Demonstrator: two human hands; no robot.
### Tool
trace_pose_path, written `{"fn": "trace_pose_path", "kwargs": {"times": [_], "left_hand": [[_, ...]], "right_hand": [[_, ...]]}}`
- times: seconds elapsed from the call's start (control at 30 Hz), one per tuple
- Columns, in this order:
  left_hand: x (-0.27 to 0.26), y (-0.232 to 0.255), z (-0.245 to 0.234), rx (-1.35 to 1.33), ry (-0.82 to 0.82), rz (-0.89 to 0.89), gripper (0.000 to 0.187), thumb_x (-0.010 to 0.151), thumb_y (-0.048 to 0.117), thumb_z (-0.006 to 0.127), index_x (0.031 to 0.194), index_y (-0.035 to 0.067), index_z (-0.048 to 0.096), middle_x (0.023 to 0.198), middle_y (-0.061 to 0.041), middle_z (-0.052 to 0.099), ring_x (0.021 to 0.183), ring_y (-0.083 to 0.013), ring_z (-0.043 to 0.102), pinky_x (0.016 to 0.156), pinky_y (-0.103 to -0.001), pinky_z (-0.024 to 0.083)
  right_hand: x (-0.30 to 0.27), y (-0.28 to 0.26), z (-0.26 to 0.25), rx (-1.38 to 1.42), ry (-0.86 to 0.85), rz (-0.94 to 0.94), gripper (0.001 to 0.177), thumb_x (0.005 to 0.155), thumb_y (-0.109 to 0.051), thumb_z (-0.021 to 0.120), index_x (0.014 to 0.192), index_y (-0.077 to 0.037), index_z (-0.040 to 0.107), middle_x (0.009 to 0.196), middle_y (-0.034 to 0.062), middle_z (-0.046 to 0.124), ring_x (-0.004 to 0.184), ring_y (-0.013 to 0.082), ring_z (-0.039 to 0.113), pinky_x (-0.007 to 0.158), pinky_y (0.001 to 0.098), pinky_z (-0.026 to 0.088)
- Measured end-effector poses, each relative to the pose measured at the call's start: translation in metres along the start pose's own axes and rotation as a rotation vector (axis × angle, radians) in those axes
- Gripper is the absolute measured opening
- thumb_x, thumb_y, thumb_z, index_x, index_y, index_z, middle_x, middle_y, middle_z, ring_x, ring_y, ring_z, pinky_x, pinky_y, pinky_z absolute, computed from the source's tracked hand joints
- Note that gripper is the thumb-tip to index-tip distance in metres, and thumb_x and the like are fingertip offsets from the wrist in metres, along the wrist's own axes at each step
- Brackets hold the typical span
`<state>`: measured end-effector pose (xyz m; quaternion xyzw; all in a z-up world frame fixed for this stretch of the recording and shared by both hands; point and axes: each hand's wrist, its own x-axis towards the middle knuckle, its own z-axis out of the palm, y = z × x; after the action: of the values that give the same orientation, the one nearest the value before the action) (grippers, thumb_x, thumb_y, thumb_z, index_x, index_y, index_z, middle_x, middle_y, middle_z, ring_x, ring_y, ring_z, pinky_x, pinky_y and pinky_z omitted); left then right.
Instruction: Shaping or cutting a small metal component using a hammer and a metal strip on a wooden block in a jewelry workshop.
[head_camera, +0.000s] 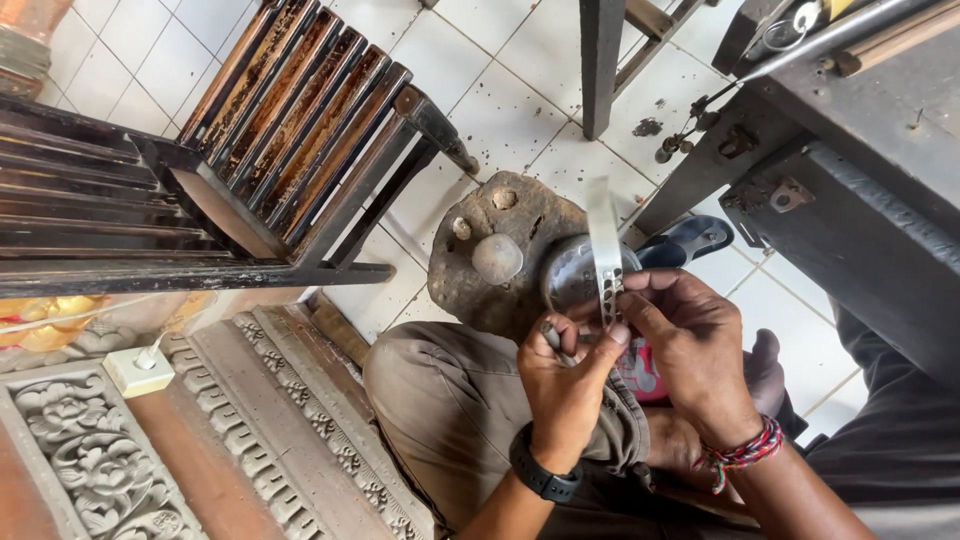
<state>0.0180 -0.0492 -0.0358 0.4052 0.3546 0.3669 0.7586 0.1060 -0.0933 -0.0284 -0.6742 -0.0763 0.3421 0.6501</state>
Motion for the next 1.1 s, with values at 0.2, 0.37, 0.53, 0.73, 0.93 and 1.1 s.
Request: {"fn": "trace_pose_path", "kwargs": {"times": [0.2,0.37,0.53,0.73,0.93,1.1], "left_hand": [[0.049,0.031,-0.006,0.605,-0.068,0.132,0.041,0.07,0.017,0.073,0.058,0.011,0.035,0.091,-0.023,0.064,0.079,-0.0261,0.067,0.047,-0.021,0.048],[0.08,0.015,-0.011,0.435,-0.145,0.105,0.038,0.07,0.002,0.069,0.06,0.007,0.033,0.075,-0.018,0.061,0.067,-0.0238,0.065,0.045,-0.025,0.052],[0.088,0.038,-0.005,0.585,-0.207,0.119,0.032,0.071,0.0,0.065,0.058,0.005,0.036,0.061,-0.014,0.055,0.061,-0.0287,0.065,0.04,-0.029,0.052],[0.092,0.048,-0.002,0.921,-0.198,0.298,0.031,0.061,0.01,0.068,0.054,0.01,0.038,0.046,-0.009,0.048,0.047,-0.0279,0.058,0.04,-0.033,0.04],[0.09,0.042,-0.001,0.834,-0.258,0.199,0.027,0.065,0.001,0.064,0.053,0.004,0.04,0.044,-0.015,0.054,0.043,-0.0215,0.061,0.031,-0.023,0.045],[0.088,0.045,0.001,1.095,-0.292,0.425,0.024,0.066,0.002,0.064,0.057,0.005,0.042,0.045,-0.011,0.046,0.047,-0.0329,0.058,0.038,-0.034,0.042]], "right_hand": [[-0.003,0.006,0.005,0.033,-0.01,-0.094,0.013,0.074,0.008,0.058,0.087,0.007,0.061,0.062,0.0173,0.059,0.049,0.0185,0.06,0.045,0.0282,0.052],[-0.01,0.01,0.009,0.042,-0.004,-0.202,0.018,0.073,0.007,0.06,0.091,0.007,0.06,0.068,0.0147,0.058,0.054,0.017,0.06,0.048,0.0283,0.052],[-0.01,0.004,0.005,-0.402,-0.029,-0.722,0.023,0.069,-0.001,0.068,0.092,-0.005,0.067,0.082,0.0102,0.061,0.068,0.0241,0.064,0.056,0.0296,0.051],[0.004,0.02,0.001,-0.739,0.013,-1.119,0.015,0.073,-0.004,0.066,0.087,-0.009,0.069,0.081,0.0093,0.061,0.065,0.0242,0.059,0.057,0.0332,0.05],[0.006,0.026,0.002,-0.76,0.05,-1.229,0.012,0.076,-0.004,0.063,0.085,-0.009,0.069,0.081,0.0109,0.06,0.061,0.028,0.057,0.051,0.0361,0.047],[0.014,0.036,-0.003,-0.838,0.047,-1.288,0.015,0.079,-0.005,0.06,0.091,-0.005,0.068,0.079,0.0139,0.055,0.061,0.0302,0.055,0.051,0.0385,0.046]]}}
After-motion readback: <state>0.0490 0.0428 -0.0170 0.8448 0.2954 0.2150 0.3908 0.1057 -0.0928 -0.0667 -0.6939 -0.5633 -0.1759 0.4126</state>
